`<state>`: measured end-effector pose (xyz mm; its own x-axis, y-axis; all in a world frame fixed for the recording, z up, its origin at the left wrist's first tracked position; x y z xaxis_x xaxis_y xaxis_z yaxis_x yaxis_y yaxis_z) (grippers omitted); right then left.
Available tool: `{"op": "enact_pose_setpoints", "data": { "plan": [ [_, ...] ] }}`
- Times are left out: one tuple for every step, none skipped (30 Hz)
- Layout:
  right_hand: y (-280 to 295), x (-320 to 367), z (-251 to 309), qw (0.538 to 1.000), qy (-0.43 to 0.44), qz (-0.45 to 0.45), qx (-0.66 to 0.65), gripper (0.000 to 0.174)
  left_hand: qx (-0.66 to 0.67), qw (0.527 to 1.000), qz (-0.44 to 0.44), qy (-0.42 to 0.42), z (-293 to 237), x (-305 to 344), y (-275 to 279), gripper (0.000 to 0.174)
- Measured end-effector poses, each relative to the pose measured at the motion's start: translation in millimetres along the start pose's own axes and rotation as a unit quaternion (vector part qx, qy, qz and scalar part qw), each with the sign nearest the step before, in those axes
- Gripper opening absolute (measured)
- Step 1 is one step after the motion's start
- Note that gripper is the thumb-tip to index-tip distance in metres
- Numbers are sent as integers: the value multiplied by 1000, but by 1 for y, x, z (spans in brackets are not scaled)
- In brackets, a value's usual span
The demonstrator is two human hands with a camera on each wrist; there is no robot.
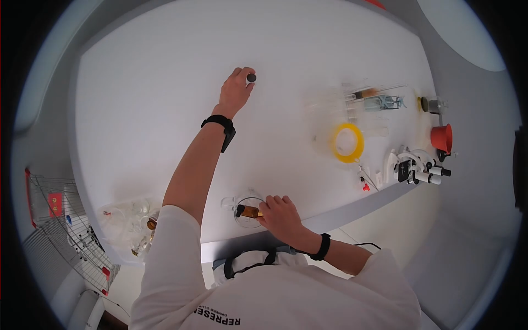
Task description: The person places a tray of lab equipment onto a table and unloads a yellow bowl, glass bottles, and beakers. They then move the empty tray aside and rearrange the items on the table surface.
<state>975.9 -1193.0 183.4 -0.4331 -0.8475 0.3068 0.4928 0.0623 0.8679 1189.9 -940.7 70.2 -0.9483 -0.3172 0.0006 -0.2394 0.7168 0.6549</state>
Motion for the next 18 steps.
{"op": "enact_pose_setpoints", "data": {
  "plan": [
    [-3, -1, -2, 1000, 1, 5, -3, 32, 0, 1000, 2, 6, 3, 1, 0, 34],
    [-4, 0, -3, 1000, 11, -10, -6, 32, 4, 1000, -1, 2, 5, 2, 1, 38],
    [-3, 0, -3, 999, 22, -26, -8, 32, 7, 1000, -5, -3, 5, 3, 3, 42],
    [-3, 0, -3, 999, 24, -24, -9, 32, 7, 1000, -6, 0, 6, 7, 6, 42],
    [-2, 0, -4, 999, 25, -24, -4, 31, 22, 1000, -14, 14, 7, 13, 11, 46],
    [-1, -1, -3, 999, 27, -24, 0, 29, 36, 999, -22, 28, 9, 20, 16, 49],
    [-1, -2, -3, 999, 30, -25, 0, 29, 34, 999, -25, 28, 10, 29, 22, 49],
    [-2, -3, -3, 999, 32, -28, 9, 27, 53, 997, -26, 40, 13, 41, 30, 47],
    [-3, -4, -2, 999, 33, -33, 17, 24, 72, 996, -27, 51, 15, 54, 38, 45],
    [-2, -5, -1, 999, 35, -36, 13, 24, 67, 996, -27, 51, 13, 70, 47, 45],
    [0, -5, -1, 998, 39, -49, -2, 23, 89, 995, 5, 40, 9, 89, 55, 41],
    [3, -4, -1, 997, 44, -63, -16, 22, 110, 993, 35, 28, 1, 109, 65, 38],
    [3, -4, -1, 996, 48, -68, -19, 22, 126, 990, 46, 34, -11, 129, 74, 35],
    [4, -2, -1, 995, 46, -77, -46, 23, 142, 987, 57, 40, -25, 151, 82, 31],
    [5, 0, -3, 993, 42, -85, -73, 23, 151, 984, 75, 52, -36, 174, 88, 31],
    [9, 1, -5, 992, 42, -89, -72, 23, 161, 980, 93, 64, -46, 196, 92, 30],
    [13, 3, -9, 989, -1, -69, -133, 23, 154, 979, 121, 59, -57, 217, 95, 30],
    [18, 5, -14, 979, -44, -48, -194, 23, 147, 976, 151, 55, -67, 237, 96, 30]
  ]
}}
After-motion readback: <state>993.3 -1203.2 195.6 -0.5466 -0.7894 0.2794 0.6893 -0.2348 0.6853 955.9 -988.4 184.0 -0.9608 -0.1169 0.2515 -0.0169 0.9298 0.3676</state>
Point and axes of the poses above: each hand's wrist, its own x-axis away from the middle knuckle, its own y-axis out of the back of the hand, z = x × y, the point moved 3 cm from there along -x, towards the middle knuckle, and after that the axes turned 3 degrees about y, right-handed, at the moved point
